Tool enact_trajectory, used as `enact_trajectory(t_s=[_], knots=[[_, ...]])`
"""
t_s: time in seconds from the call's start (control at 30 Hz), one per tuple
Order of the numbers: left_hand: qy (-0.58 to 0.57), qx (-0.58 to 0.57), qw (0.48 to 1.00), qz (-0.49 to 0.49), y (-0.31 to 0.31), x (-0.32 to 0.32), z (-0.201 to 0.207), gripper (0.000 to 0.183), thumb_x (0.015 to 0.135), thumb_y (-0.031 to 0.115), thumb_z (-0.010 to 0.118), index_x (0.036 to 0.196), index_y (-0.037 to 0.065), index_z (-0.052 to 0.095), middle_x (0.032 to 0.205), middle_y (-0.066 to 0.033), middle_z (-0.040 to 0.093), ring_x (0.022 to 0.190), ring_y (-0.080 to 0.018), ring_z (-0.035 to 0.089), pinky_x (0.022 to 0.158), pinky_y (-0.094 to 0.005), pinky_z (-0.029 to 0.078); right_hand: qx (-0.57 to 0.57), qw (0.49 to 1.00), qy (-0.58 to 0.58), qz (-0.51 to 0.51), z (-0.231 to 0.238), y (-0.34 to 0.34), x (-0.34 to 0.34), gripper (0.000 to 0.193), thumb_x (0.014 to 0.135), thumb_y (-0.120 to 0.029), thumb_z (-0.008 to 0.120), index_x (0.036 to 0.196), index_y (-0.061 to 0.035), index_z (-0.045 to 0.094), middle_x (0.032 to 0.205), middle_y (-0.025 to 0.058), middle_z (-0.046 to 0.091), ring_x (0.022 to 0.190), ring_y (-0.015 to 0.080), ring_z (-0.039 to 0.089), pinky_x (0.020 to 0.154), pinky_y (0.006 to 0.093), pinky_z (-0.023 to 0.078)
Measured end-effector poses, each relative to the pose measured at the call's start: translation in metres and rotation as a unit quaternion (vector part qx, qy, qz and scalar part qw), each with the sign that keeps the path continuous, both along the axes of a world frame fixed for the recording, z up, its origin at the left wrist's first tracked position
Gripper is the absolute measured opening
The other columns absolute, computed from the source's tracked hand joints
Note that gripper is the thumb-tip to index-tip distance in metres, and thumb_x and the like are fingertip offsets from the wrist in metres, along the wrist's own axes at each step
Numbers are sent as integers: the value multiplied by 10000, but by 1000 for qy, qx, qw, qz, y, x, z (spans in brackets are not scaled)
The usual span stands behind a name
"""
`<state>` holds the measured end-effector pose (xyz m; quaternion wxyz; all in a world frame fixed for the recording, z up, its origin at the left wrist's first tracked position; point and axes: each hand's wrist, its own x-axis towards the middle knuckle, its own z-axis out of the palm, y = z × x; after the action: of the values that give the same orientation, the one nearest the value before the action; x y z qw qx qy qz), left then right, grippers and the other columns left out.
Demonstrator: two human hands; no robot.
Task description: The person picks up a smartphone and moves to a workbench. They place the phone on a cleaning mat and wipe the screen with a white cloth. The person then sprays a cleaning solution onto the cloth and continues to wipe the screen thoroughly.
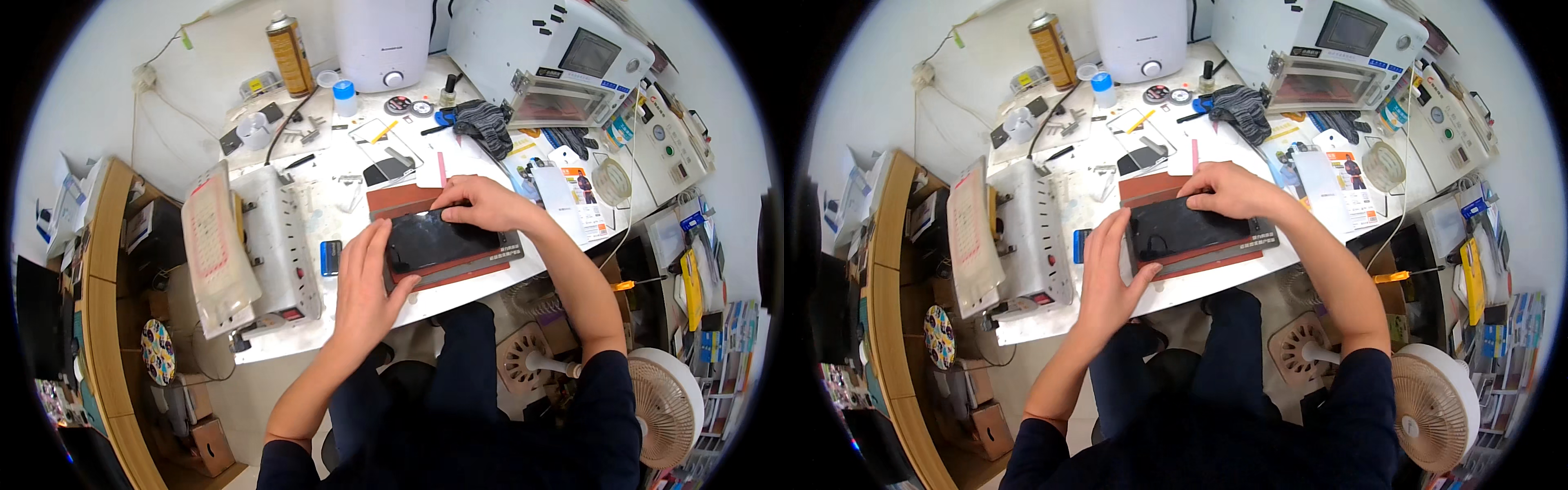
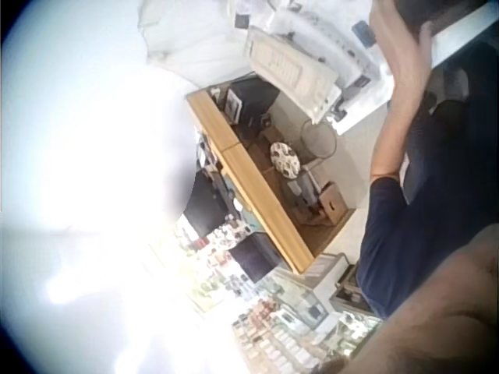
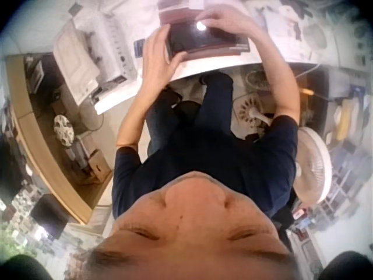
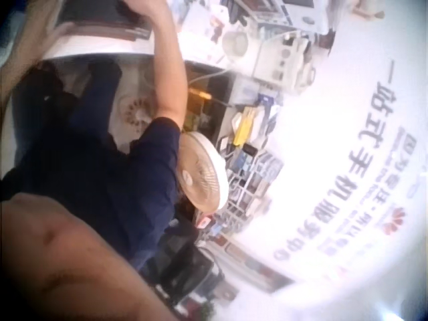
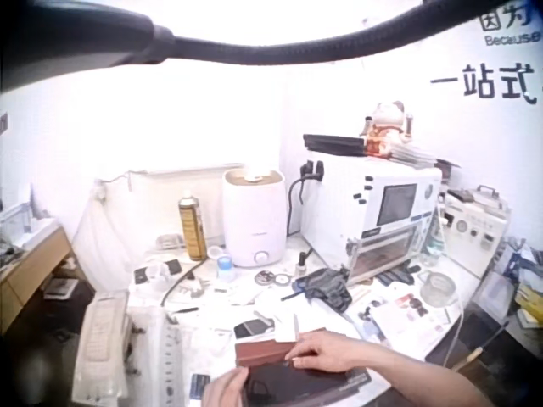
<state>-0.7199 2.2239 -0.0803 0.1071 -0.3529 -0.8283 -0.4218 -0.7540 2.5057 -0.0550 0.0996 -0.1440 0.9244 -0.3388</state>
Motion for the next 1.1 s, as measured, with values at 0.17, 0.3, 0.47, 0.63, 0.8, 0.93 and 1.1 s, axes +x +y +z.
enact_trajectory(t_s=[0.17,0.3,0.47,0.63,0.8,0.93,1.1], knots=[[-57,-36,998,-6,5,-19,-11,890,753,125,856,1505,22,392,1425,-190,500,1323,-384,453,1127,-461,371,-21,987,146,-64,-17,-11,18,253,872,-211,753,1088,-78,767,1046,82,695,966,280,642,883,373,504],[-123,-25,992,-22,6,-29,-14,983,734,139,864,1549,26,326,1431,-170,489,1311,-356,445,1134,-456,352,21,956,274,-104,-22,-7,23,240,857,-224,771,1060,-96,772,1016,58,712,949,256,627,875,362,499],[-96,-34,995,-9,10,-29,-15,997,733,153,845,1563,28,307,1425,-174,489,1320,-354,442,1140,-448,344,-57,918,265,-290,-25,32,15,217,903,-206,727,1053,-52,757,979,117,732,915,260,682,824,372,535],[-98,-24,995,-12,7,-27,-19,1000,725,158,837,1562,17,306,1437,-191,476,1323,-368,439,1142,-461,334,-52,910,214,-350,-16,59,-5,187,938,-190,684,1055,-64,758,889,109,750,777,269,710,714,362,554],[-42,-1,999,-9,4,-21,-12,940,750,224,872,1512,-11,374,1434,-219,485,1303,-398,464,1091,-470,362,46,970,209,-114,2,-18,-52,174,903,-192,709,1033,-82,747,955,87,723,821,280,683,733,380,544],[39,72,995,-50,-7,-21,-19,526,812,144,806,1291,9,633,1040,-96,692,966,-302,645,874,-424,472,116,970,213,-4,-7,-79,-91,231,878,-246,730,1076,-128,715,943,37,682,987,244,654,797,389,540],[171,141,955,-198,-4,-24,-13,407,871,344,735,1114,18,732,785,-43,634,725,-227,619,686,-341,490,158,977,118,76,-8,-110,-104,229,855,-283,751,1025,-133,717,985,27,671,1031,236,646,805,396,542]])
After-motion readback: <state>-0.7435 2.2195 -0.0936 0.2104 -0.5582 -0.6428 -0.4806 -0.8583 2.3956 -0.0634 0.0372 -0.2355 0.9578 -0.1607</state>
